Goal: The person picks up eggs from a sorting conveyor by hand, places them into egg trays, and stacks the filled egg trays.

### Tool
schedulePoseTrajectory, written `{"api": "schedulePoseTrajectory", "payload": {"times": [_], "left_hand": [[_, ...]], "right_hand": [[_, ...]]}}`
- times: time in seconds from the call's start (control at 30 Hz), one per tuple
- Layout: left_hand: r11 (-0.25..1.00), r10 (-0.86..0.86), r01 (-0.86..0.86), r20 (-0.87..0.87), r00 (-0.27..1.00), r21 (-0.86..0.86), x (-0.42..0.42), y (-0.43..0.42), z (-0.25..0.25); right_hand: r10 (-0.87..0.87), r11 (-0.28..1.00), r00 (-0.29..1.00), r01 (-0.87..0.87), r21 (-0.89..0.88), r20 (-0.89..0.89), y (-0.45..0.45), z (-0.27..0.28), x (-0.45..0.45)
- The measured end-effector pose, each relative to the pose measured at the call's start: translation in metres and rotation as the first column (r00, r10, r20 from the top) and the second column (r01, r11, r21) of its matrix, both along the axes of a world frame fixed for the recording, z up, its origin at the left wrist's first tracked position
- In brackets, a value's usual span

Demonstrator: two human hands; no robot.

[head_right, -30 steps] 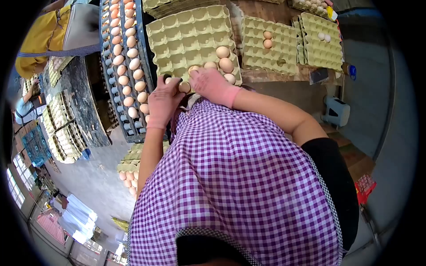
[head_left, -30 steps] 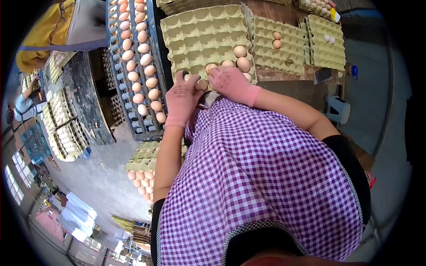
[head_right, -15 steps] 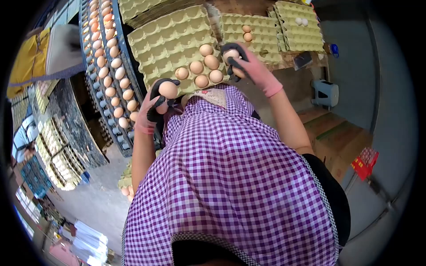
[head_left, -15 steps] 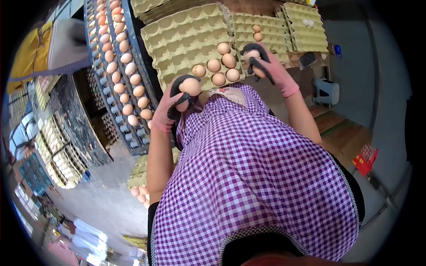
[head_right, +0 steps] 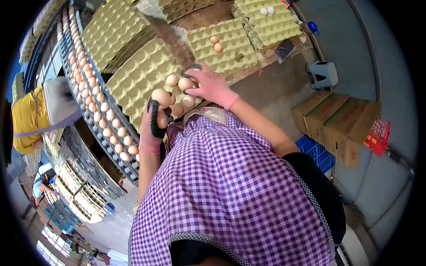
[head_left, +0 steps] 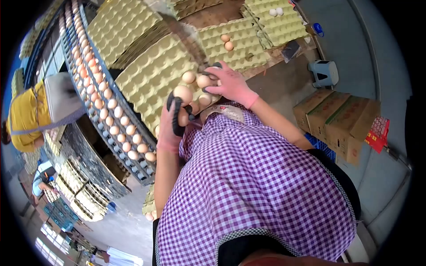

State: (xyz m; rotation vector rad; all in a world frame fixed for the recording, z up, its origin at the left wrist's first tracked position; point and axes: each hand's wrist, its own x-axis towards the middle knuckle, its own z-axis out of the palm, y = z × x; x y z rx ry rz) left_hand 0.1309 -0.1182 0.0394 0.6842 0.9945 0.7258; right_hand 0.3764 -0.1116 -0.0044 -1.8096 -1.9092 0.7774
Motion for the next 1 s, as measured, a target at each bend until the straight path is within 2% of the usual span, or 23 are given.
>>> {"api": "schedulePoseTrajectory", "payload": {"times": [0.03, 0.07, 0.1, 0.13, 0.2, 0.27, 0.3, 0.33, 0.4, 0.43, 0.47, 0.53, 0.57, 0.6, 0.67, 0.73, 0.8, 0.83, 0.93, 0.97, 1.0], "left_hand": [[0.995, 0.093, -0.094, -0.047, 0.995, -0.029, 0.032, 0.007, 0.009], [0.995, 0.081, -0.089, -0.128, 0.988, -0.055, 0.06, 0.014, 0.013], [0.999, 0.032, -0.026, -0.199, 0.979, 0.037, 0.089, 0.023, 0.005], [0.991, -0.015, 0.05, -0.274, 0.962, 0.123, 0.119, 0.035, -0.007], [0.974, -0.023, 0.105, -0.376, 0.926, 0.199, 0.179, 0.059, -0.057], [0.927, -0.034, 0.299, -0.741, 0.671, 0.228, 0.224, 0.089, -0.104], [0.94, -0.04, 0.299, -0.813, 0.581, 0.167, 0.24, 0.101, -0.133], [0.938, -0.044, 0.305, -0.82, 0.57, 0.162, 0.251, 0.112, -0.158], [0.955, -0.02, 0.275, -0.901, 0.433, 0.111, 0.264, 0.133, -0.195], [0.938, 0.046, 0.302, -0.924, 0.38, 0.171, 0.263, 0.138, -0.209], [0.938, 0.036, 0.308, -0.928, 0.371, 0.159, 0.263, 0.144, -0.213], [0.95, -0.037, 0.306, -0.946, 0.321, 0.067, 0.254, 0.147, -0.218], [0.935, 0.033, 0.321, -0.94, 0.34, 0.149, 0.252, 0.149, -0.213], [0.939, 0.034, 0.313, -0.943, 0.331, 0.143, 0.252, 0.155, -0.212], [0.856, 0.078, 0.451, -0.925, 0.372, 0.254, 0.254, 0.169, -0.217], [0.846, 0.051, 0.489, -0.946, 0.32, 0.211, 0.259, 0.182, -0.229], [0.894, -0.071, 0.447, -0.976, 0.207, 0.03, 0.272, 0.193, -0.213], [0.912, -0.107, 0.41, -0.975, 0.194, -0.019, 0.275, 0.199, -0.209], [0.931, 0.086, 0.334, -0.977, 0.198, 0.15, 0.273, 0.206, -0.206], [0.928, 0.175, 0.304, -0.971, 0.16, 0.217, 0.27, 0.207, -0.217], [0.936, 0.166, 0.296, -0.98, 0.114, 0.193, 0.268, 0.212, -0.22]], "right_hand": [[-0.007, 1.0, 1.0, 0.007, -0.001, -0.003, 0.001, -0.01, 0.022], [-0.139, 0.99, 0.979, 0.139, -0.013, -0.149, 0.002, -0.026, 0.049], [-0.266, 0.963, 0.919, 0.264, -0.045, -0.29, 0.003, -0.044, 0.076], [-0.272, 0.962, 0.916, 0.268, -0.055, -0.295, 0.007, -0.066, 0.103], [-0.43, 0.903, 0.854, 0.413, -0.121, -0.294, 0.027, -0.107, 0.155], [-0.486, 0.873, 0.836, 0.452, -0.183, -0.255, 0.054, -0.133, 0.181], [-0.535, 0.84, 0.819, 0.49, -0.234, -0.209, 0.067, -0.146, 0.189], [-0.539, 0.838, 0.813, 0.49, -0.241, -0.219, 0.077, -0.162, 0.193], [-0.468, 0.873, 0.88, 0.446, -0.197, -0.083, 0.098, -0.181, 0.196], [-0.416, 0.875, 0.909, 0.402, -0.268, 0.005, 0.101, -0.182, 0.197], [-0.42, 0.871, 0.907, 0.403, -0.279, -0.001, 0.105, -0.193, 0.204], [-0.367, 0.902, 0.927, 0.337, -0.271, -0.069, 0.103, -0.211, 0.212], [-0.351, 0.911, 0.929, 0.31, -0.271, -0.119, 0.106, -0.205, 0.215], [-0.343, 0.913, 0.931, 0.299, -0.276, -0.126, 0.114, -0.203, 0.216], [-0.232, 0.958, 0.932, 0.169, -0.232, -0.278, 0.13, -0.199, 0.217], [-0.186, 0.964, 0.959, 0.137, -0.226, -0.212, 0.143, -0.194, 0.216], [-0.1, 0.978, 0.994, 0.089, -0.188, -0.053, 0.153, -0.198, 0.217], [-0.144, 0.956, 0.988, 0.126, -0.265, -0.049, 0.157, -0.195, 0.22], [-0.273, 0.959, 0.956, 0.279, 0.043, -0.105, 0.159, -0.233, 0.232], [-0.287, 0.952, 0.949, 0.298, 0.074, -0.127, 0.163, -0.226, 0.231], [-0.3, 0.943, 0.942, 0.316, 0.105, -0.149, 0.165, -0.22, 0.232]]}}
